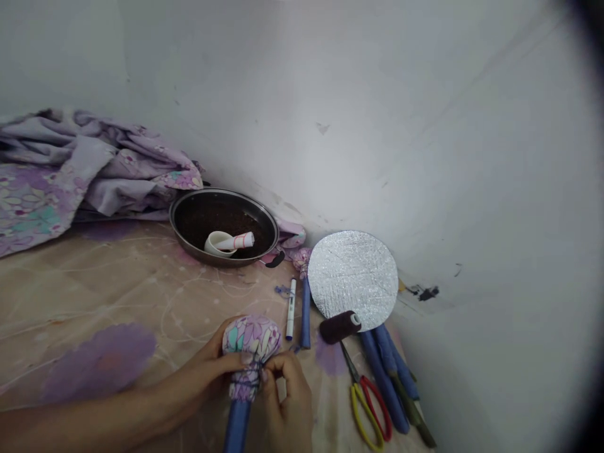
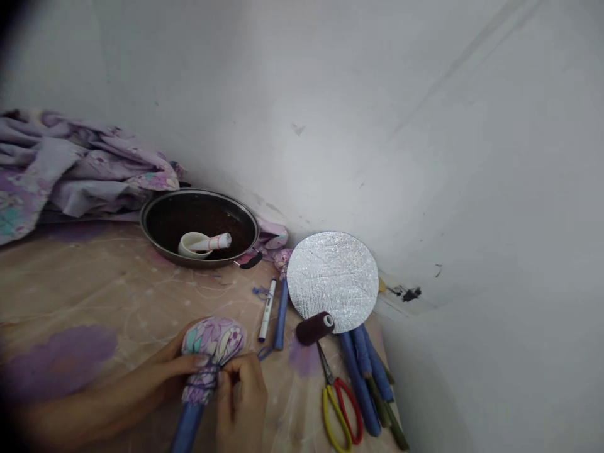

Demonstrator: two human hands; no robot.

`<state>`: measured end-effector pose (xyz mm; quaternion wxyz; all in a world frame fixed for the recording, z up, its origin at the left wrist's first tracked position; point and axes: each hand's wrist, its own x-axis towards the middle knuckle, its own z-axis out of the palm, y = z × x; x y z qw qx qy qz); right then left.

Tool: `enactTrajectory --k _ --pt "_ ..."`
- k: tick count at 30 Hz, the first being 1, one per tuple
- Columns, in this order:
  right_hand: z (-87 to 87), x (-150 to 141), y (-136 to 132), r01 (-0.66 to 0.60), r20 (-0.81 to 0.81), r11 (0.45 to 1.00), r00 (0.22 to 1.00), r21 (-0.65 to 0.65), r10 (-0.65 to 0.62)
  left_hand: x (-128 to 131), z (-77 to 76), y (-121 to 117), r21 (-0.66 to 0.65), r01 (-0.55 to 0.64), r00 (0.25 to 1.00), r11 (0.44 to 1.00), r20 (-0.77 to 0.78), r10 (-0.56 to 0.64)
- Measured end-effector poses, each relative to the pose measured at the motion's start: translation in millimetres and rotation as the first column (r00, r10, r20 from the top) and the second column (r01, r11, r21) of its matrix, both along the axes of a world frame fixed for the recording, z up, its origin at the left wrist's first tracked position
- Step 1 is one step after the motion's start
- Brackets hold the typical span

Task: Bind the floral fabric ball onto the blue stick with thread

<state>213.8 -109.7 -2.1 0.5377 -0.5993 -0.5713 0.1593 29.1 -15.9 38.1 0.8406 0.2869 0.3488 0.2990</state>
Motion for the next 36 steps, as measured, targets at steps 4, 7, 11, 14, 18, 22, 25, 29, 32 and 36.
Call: enactTrajectory --k 4,7,11,14,18,22,25,29,32,36 --pt "-3.5 -1.7 0.3 0.014 -0.036 1.0 0.999 -0.002 -0.014 3.4 -6.6 0.8 -0.034 0.019 0.998 0.999 0.06 -0.017" --pt "-4.4 -3.4 -0.4 0.016 -0.064 1.0 0.998 0.009 -0.015 4.5 -8.4 1.2 -0.031 0.016 0.999 0.999 0.048 -0.014" --pt "-6.3 -4.9 -1.8 0.041 -0.098 0.999 0.994 -0.031 -0.044 4.8 -10.8 1.8 -0.035 -0.011 0.998 0.999 0.063 0.013" --pt "-9.2 -5.0 -1.6 0.045 -0.089 0.999 0.995 -0.027 -0.047 2.7 -12.1 2.6 -0.029 -0.007 0.998 1.0 0.058 0.009" --pt "-10.8 -6.7 -1.1 0.04 -0.092 0.999 0.995 0.001 -0.04 -0.2 -10.3 2.8 -0.026 -0.016 0.999 1.0 0.03 0.016" --pt "-6.5 -11.9 -2.8 0.052 -0.093 0.998 0.994 -0.036 -0.055 -1.4 -3.1 1.5 -0.022 -0.03 0.999 0.999 -0.031 0.029" --pt "-2.9 -15.5 -3.7 0.067 -0.089 0.997 0.994 -0.033 -0.069 -1.8 1.9 0.9 -0.028 -0.019 0.999 0.999 -0.051 0.017" --pt "-1.3 -17.2 -3.1 0.082 -0.093 0.996 0.992 -0.022 -0.084 -1.5 -2.1 2.1 -0.031 -0.005 1.0 0.999 -0.013 0.005" --pt "-3.2 -16.6 -2.8 0.08 -0.097 0.997 0.992 -0.017 -0.082 0.0 -10.0 3.0 -0.027 -0.012 1.0 1.0 0.013 0.013" --pt "-8.0 -15.7 -3.4 0.061 -0.072 0.998 0.995 -0.019 -0.062 3.3 -9.2 2.7 -0.011 -0.026 0.998 1.0 -0.063 0.025"
